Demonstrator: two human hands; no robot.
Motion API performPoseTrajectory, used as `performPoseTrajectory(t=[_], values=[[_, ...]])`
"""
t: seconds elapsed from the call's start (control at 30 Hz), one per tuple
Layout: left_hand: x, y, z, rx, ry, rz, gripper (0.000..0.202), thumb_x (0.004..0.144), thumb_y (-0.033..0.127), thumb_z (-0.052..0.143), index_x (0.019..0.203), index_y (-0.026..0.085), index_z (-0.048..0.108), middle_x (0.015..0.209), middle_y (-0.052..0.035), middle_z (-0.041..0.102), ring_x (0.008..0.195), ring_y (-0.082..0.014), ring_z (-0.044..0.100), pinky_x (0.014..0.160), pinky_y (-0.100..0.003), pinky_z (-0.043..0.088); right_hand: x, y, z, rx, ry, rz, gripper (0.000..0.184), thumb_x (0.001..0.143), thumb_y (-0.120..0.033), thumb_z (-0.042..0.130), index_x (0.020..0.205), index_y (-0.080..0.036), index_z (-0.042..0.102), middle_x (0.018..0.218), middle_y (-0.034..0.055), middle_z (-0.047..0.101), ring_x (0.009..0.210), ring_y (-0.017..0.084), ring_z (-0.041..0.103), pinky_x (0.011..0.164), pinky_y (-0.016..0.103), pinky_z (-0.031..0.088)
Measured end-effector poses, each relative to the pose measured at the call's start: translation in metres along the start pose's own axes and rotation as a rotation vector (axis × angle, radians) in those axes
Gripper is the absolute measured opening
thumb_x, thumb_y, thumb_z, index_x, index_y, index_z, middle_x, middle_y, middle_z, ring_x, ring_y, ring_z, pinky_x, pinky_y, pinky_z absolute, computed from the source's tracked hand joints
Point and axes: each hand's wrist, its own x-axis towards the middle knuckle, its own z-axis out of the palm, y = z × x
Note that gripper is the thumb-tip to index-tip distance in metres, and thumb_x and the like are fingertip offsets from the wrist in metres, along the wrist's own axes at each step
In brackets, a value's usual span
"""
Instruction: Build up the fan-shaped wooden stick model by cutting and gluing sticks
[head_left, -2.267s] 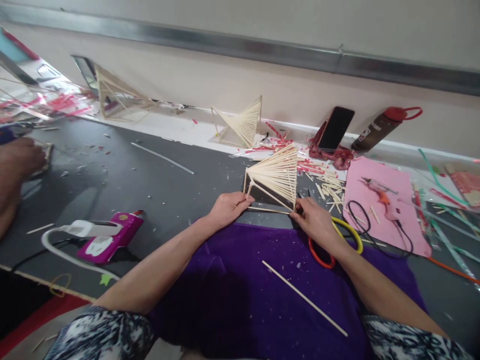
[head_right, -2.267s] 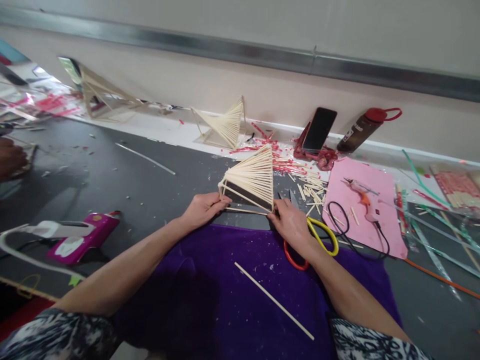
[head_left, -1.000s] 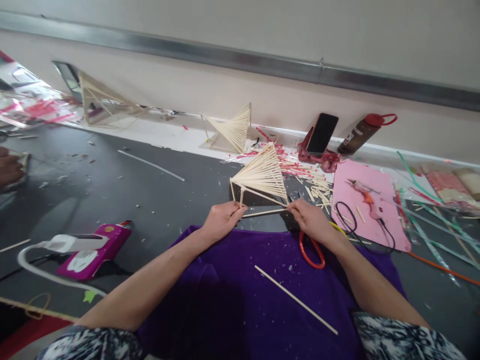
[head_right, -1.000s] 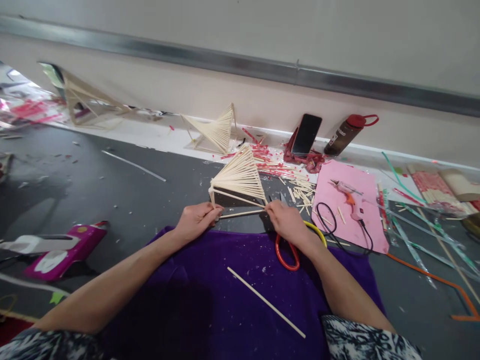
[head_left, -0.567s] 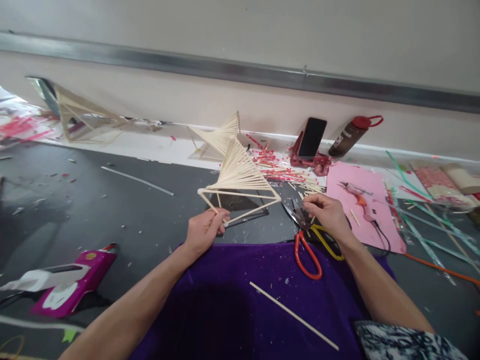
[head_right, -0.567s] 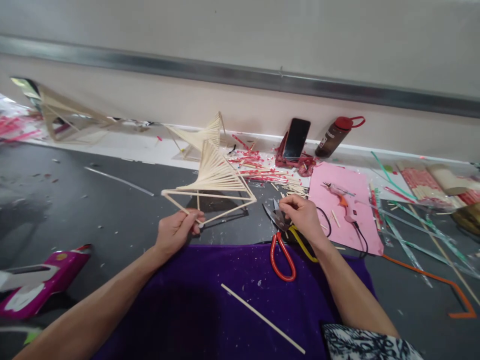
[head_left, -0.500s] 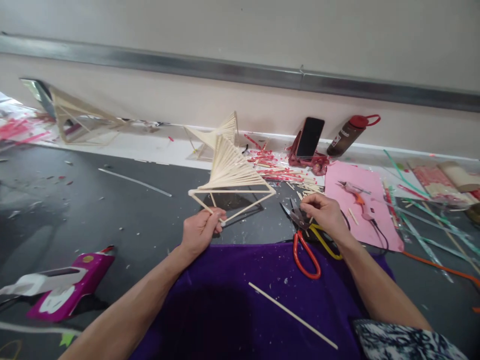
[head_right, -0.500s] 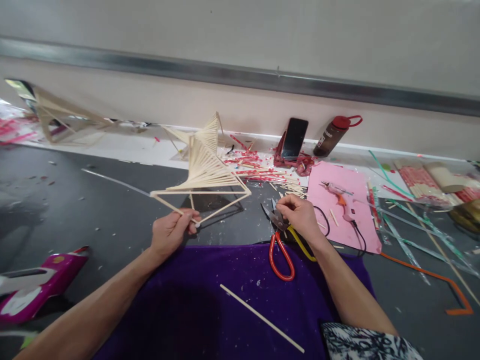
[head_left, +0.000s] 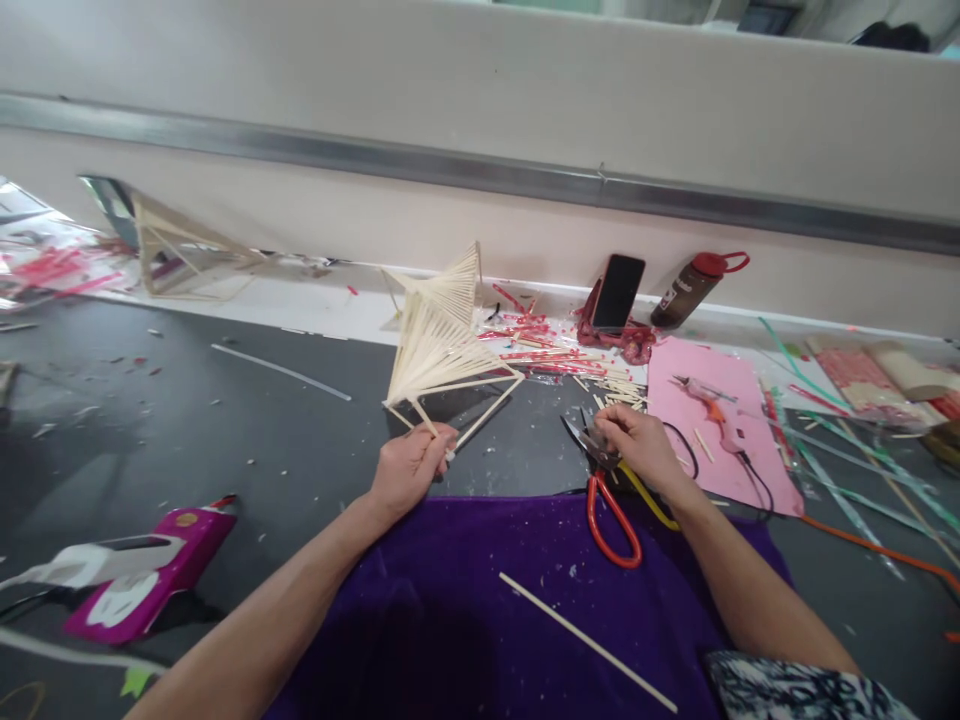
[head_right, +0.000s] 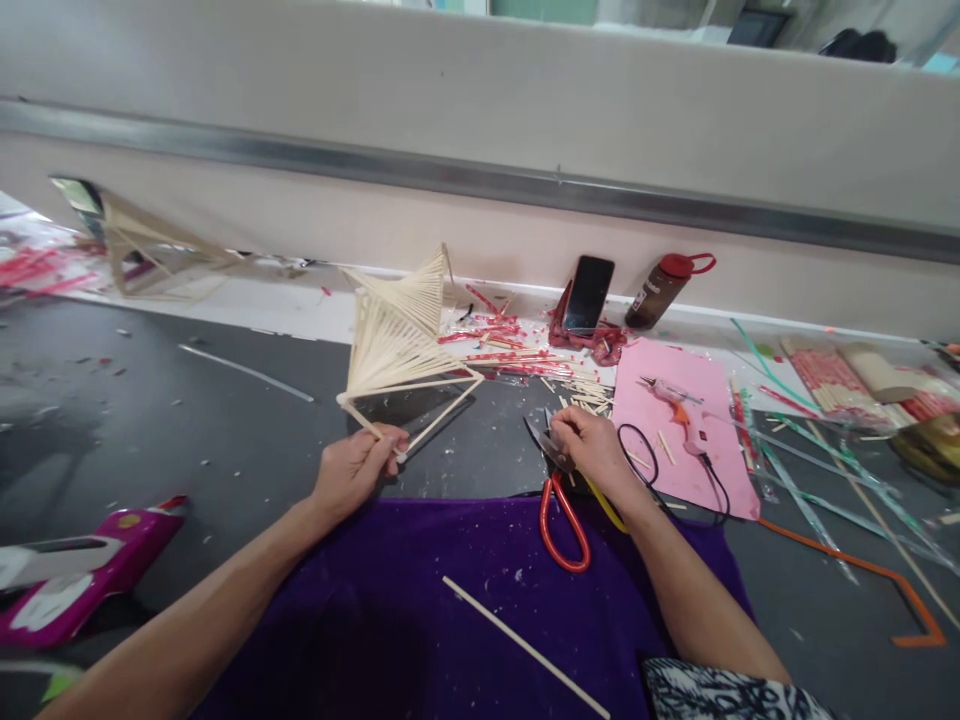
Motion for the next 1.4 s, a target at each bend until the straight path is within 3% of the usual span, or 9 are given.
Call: performPoseTrajectory(t=[0.17, 0.33, 0.6, 0.73, 0.9, 1.13, 1.4], values=[[-0.001, 0.002, 0.005, 0.036, -0.085, 0.106, 0.038, 0.09, 0.033, 0.039, 0.062, 0.019, 0.061, 0.078, -0.0015, 0.07, 0.077, -0.0127, 0.066, 0.07, -0.02, 0.049, 0.006, 0.01, -0.026, -0.07, 0.152, 0.013, 0.017, 0.079, -0.028, 0.05, 0.083, -0.019, 0.063, 0.07, -0.0001, 0.064, 0.056, 0.014, 0.056, 0.056, 0.025, 0.042], [0.0, -0.002, 0.007, 0.082, -0.125, 0.136, 0.032, 0.09, 0.033, 0.038, 0.076, 0.019, 0.064, 0.073, -0.0006, 0.068, 0.061, -0.0106, 0.062, 0.062, -0.02, 0.047, 0.007, 0.012, -0.047, -0.122, 0.239, 0.015, 0.015, 0.076, -0.029, 0.054, 0.074, -0.017, 0.062, 0.066, 0.0006, 0.063, 0.058, 0.015, 0.057, 0.056, 0.024, 0.041], [0.003, -0.003, 0.005, 0.165, -0.15, 0.112, 0.036, 0.091, 0.036, 0.035, 0.083, 0.017, 0.064, 0.078, -0.0021, 0.069, 0.065, -0.0117, 0.063, 0.063, -0.02, 0.045, 0.008, 0.011, -0.055, -0.217, 0.267, -0.041, 0.016, 0.082, -0.026, 0.048, 0.082, -0.017, 0.062, 0.07, 0.0007, 0.064, 0.058, 0.014, 0.058, 0.059, 0.025, 0.043], [0.006, 0.004, 0.0, 0.245, -0.138, 0.157, 0.04, 0.092, 0.039, 0.032, 0.086, 0.018, 0.066, 0.083, -0.0022, 0.071, 0.071, -0.0133, 0.065, 0.064, -0.02, 0.045, 0.004, 0.002, -0.035, -0.283, 0.144, -0.122, 0.013, 0.082, -0.026, 0.052, 0.08, -0.019, 0.063, 0.077, 0.0011, 0.066, 0.07, 0.015, 0.06, 0.065, 0.025, 0.044], [0.008, 0.017, -0.016, 0.319, -0.101, 0.185, 0.043, 0.092, 0.044, 0.032, 0.086, 0.019, 0.066, 0.082, -0.0004, 0.072, 0.063, -0.013, 0.065, 0.059, -0.021, 0.046, 0.004, -0.004, -0.024, -0.41, 0.013, -0.165, 0.028, 0.083, -0.025, 0.055, 0.111, -0.02, 0.06, 0.114, 0.0058, 0.061, 0.097, 0.018, 0.058, 0.08, 0.026, 0.043], [0.002, 0.013, -0.038, 0.387, -0.067, 0.003, 0.044, 0.09, 0.049, 0.029, 0.09, 0.022, 0.065, 0.073, 0.0046, 0.071, 0.057, -0.0113, 0.064, 0.055, -0.021, 0.046, 0.003, -0.001, -0.029, -0.501, -0.097, -0.125, 0.029, 0.087, -0.026, 0.051, 0.115, -0.019, 0.057, 0.114, 0.0056, 0.058, 0.094, 0.016, 0.059, 0.079, 0.024, 0.042], [-0.014, -0.002, -0.027, 0.331, -0.031, -0.072, 0.042, 0.091, 0.043, 0.032, 0.089, 0.018, 0.066, 0.08, -0.0013, 0.071, 0.068, -0.0133, 0.065, 0.064, -0.021, 0.047, 0.002, 0.01, -0.016, -0.51, -0.185, -0.16, 0.026, 0.086, -0.025, 0.052, 0.11, -0.017, 0.058, 0.112, 0.0091, 0.057, 0.095, 0.021, 0.058, 0.077, 0.027, 0.042]])
